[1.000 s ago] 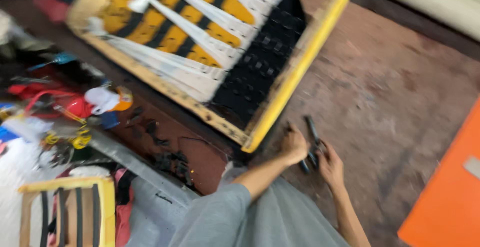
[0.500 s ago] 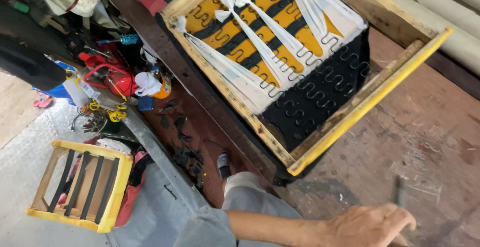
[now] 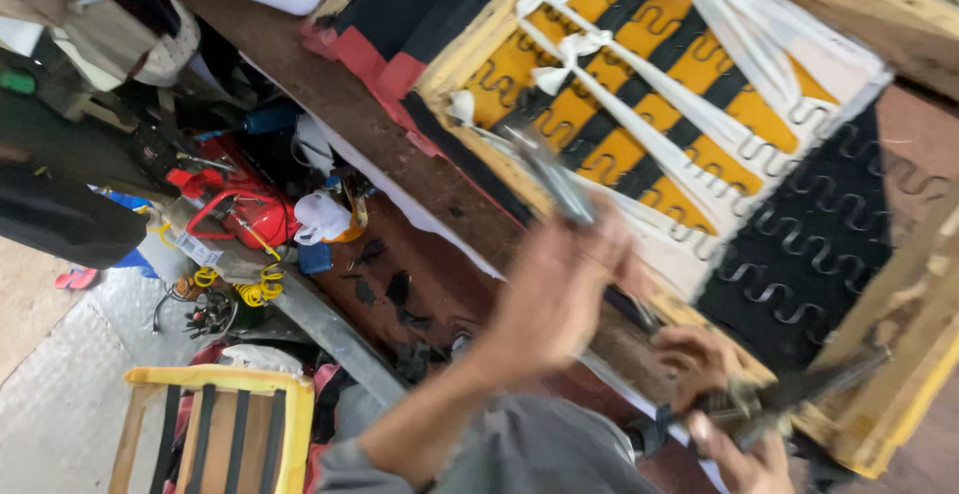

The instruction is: The person strips a furniture seat by removing staples and fabric strips from the wooden frame using a pry tool and pliers. They occasionally use a hammer to assist the pry tool and handle the frame and fabric by hand.

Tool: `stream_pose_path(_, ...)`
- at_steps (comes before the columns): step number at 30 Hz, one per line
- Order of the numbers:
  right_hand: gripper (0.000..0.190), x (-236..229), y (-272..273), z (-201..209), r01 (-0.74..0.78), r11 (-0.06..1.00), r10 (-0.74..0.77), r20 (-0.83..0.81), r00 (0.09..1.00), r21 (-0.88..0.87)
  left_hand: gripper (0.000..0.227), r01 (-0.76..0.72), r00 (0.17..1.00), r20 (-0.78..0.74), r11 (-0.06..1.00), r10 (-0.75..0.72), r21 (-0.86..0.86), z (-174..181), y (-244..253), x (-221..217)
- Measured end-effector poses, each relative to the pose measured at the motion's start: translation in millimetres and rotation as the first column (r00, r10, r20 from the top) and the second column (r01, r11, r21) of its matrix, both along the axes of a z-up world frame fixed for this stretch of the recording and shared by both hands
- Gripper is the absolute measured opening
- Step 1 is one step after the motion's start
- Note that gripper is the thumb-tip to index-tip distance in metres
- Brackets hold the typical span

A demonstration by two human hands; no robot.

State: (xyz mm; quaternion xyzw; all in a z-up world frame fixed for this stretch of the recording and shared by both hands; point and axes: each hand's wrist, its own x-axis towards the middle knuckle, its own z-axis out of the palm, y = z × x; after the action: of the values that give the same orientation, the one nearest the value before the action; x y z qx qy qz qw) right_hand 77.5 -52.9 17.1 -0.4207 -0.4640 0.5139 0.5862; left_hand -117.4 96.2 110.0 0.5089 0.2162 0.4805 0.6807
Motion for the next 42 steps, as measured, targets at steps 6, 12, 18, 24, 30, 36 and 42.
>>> stream_pose_path(6,0.025,-95,70,-6,0.300,0.930,-0.300,0.036,0.953,-0.214,0.017,-0.226,0.945,0.245,0.974,0.217,0.007,47,136,-136)
stream_pose_path(12,0.016,-118,111,-9,0.492,0.823,-0.433,0.248,0.867,-0.284,0.037,-0.105,0.958,0.281,0.987,0.066,0.125,34,251,-139)
stream_pose_path(18,0.014,-100,159,-20,0.627,0.667,-0.384,0.536,0.752,-0.402,0.046,0.001,1.000,0.010,0.995,-0.002,0.098,16,306,-114)
stream_pose_path(24,0.016,-95,200,25,0.571,0.597,-0.184,0.596,0.782,-0.564,0.036,0.483,0.436,-0.889,0.870,-0.139,0.100,9,370,-101)
stream_pose_path(30,0.019,-105,248,30,0.600,0.491,-0.148,0.618,0.772,-0.632,0.017,0.966,0.136,-0.991,0.224,-0.012,0.130,-79,403,-69)
stream_pose_path(36,0.022,-137,233,6,0.736,0.365,-0.358,0.643,0.677,-0.571,0.025,0.959,0.076,-0.987,0.282,-0.138,0.035,-67,435,-60)
stream_pose_path(42,0.015,-144,217,-9,0.760,0.348,-0.497,0.579,0.646,-0.549,0.012,0.868,-0.301,-0.938,0.357,-0.173,-0.345,-51,441,-30)
